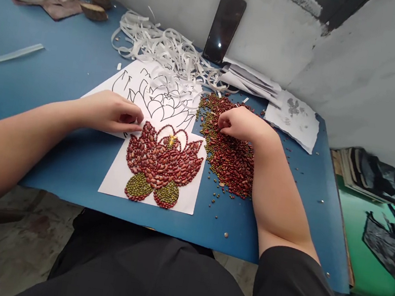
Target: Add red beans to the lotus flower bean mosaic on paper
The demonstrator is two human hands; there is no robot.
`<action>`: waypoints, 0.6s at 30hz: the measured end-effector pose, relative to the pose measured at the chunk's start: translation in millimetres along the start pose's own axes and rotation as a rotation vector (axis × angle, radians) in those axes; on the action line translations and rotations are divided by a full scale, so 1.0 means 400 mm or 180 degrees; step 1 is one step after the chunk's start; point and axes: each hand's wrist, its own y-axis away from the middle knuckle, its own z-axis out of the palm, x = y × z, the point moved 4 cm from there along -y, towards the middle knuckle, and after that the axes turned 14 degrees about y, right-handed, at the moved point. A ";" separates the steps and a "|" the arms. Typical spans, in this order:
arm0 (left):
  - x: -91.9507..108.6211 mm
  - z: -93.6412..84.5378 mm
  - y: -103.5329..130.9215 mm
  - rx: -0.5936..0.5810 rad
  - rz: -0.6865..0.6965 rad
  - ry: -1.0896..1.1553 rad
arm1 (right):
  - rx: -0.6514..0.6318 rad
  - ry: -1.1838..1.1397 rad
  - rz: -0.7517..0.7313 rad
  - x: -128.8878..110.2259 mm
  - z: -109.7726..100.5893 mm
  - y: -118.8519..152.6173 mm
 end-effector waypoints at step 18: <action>0.002 -0.002 0.000 -0.0031 -0.0101 -0.0003 | -0.0302 0.0222 0.0262 -0.006 -0.035 0.027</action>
